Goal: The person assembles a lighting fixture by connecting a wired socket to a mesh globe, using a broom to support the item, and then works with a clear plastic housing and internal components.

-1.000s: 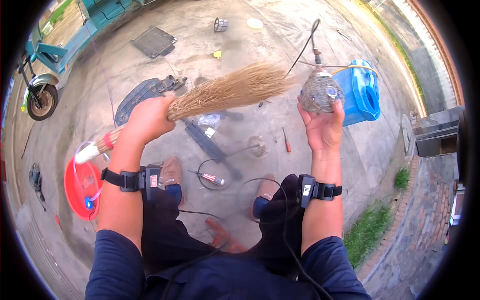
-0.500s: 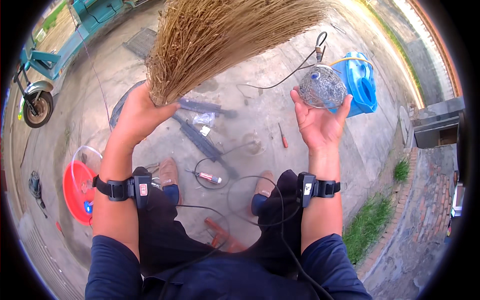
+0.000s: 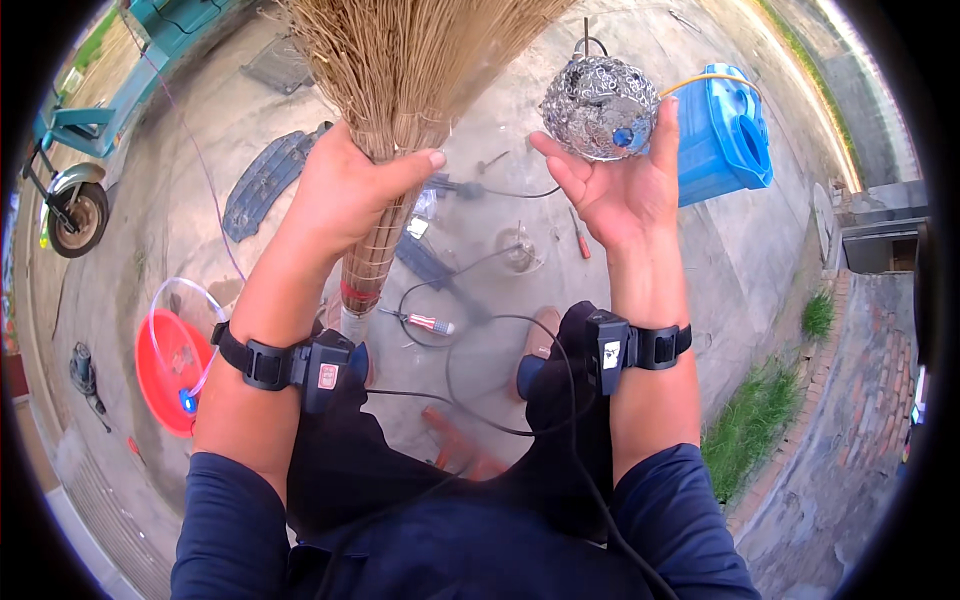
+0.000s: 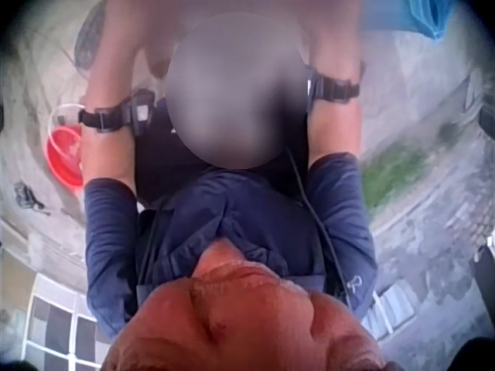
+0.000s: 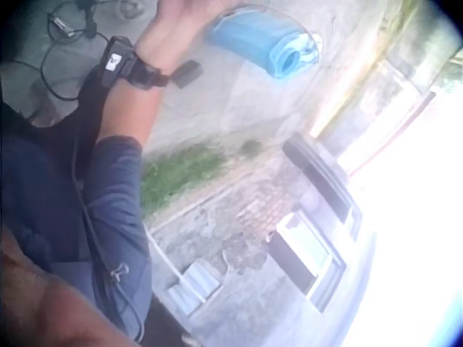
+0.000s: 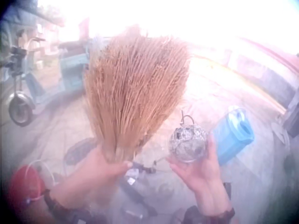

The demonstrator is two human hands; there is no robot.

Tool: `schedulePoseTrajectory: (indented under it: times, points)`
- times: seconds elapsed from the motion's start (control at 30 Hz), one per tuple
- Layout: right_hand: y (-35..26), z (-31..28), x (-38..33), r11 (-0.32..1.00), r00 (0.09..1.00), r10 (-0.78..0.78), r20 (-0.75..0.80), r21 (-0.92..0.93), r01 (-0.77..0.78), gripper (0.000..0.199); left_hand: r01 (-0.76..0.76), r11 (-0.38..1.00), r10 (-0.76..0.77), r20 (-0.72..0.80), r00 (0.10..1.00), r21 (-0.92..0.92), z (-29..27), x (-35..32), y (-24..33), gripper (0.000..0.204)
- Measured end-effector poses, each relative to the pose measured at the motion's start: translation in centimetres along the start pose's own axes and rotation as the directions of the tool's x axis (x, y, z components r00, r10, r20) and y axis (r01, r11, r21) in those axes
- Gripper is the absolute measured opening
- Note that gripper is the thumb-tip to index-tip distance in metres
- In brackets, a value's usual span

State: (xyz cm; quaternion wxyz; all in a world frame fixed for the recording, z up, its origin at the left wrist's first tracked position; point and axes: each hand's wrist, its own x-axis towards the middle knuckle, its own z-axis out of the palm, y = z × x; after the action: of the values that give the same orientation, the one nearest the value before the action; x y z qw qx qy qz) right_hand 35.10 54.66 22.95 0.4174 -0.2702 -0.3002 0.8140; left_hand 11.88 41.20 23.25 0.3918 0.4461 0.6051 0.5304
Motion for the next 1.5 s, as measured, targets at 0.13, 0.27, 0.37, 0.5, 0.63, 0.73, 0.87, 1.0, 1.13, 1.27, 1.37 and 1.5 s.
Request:
schedulePoseTrajectory:
  times: [0.13,0.27,0.37,0.5,0.63,0.73,0.87,1.0,1.13,1.27,1.37,1.5]
  points:
    - [0.2,0.1,-0.1,0.999,0.999,0.051,0.017,-0.001,-0.051,0.084,-0.029,0.997,0.027,-0.029,0.999,-0.076,0.9,0.2,-0.3,0.034]
    - [0.2,0.3,-0.1,0.997,0.996,0.083,0.026,-0.003,-0.083,0.086,0.059,0.992,-0.057,0.02,0.998,-0.111,0.6,0.2,-0.3,0.029]
    - [0.4,0.6,-0.1,0.995,0.995,0.102,0.025,0.008,-0.102,0.087,0.054,0.989,-0.054,0.003,0.999,-0.135,0.7,0.1,-0.2,0.028]
    - [0.5,0.8,-0.2,0.995,0.995,0.099,0.018,-0.002,-0.099,0.087,0.06,0.99,-0.06,0.002,0.998,-0.127,0.6,0.2,-0.3,0.027]
    - [0.5,1.0,-0.2,0.995,0.995,0.1,0.028,0.004,-0.101,0.087,0.062,0.987,-0.062,0.008,0.998,-0.148,0.7,0.1,-0.4,0.026]
    - [0.4,1.0,-0.2,0.994,0.994,0.104,0.035,0.014,-0.105,0.088,0.062,0.986,-0.062,0.006,0.998,-0.154,0.7,0.1,-0.3,0.026]
    - [0.4,1.2,-0.2,0.994,0.994,0.104,0.036,0.02,-0.105,0.088,0.047,0.985,-0.048,-0.001,0.999,-0.166,0.8,0.2,-0.5,0.027]
    - [0.6,1.2,-0.1,0.995,0.994,0.099,0.036,0.015,-0.1,0.088,0.063,0.986,-0.064,-0.001,0.998,-0.151,0.4,0.2,-0.6,0.028]
    - [0.6,1.2,-0.1,0.995,0.994,0.101,0.036,0.015,-0.102,0.088,0.098,0.982,-0.098,0.009,0.995,-0.16,0.2,0.2,-0.5,0.028]
    - [0.7,1.2,0.0,0.995,0.994,0.097,0.041,0.02,-0.098,0.087,0.097,0.98,-0.098,0.004,0.995,-0.176,0.4,0.2,-0.4,0.029]
    - [0.8,1.3,-0.1,0.995,0.995,0.097,0.027,0.022,-0.098,0.087,0.099,0.981,-0.101,-0.004,0.995,-0.167,0.3,0.1,-0.2,0.03]
    - [0.8,1.4,0.0,0.995,0.995,0.101,0.013,0.022,-0.101,0.087,0.103,0.979,-0.106,-0.005,0.994,-0.174,0.3,0.1,-0.1,0.03]
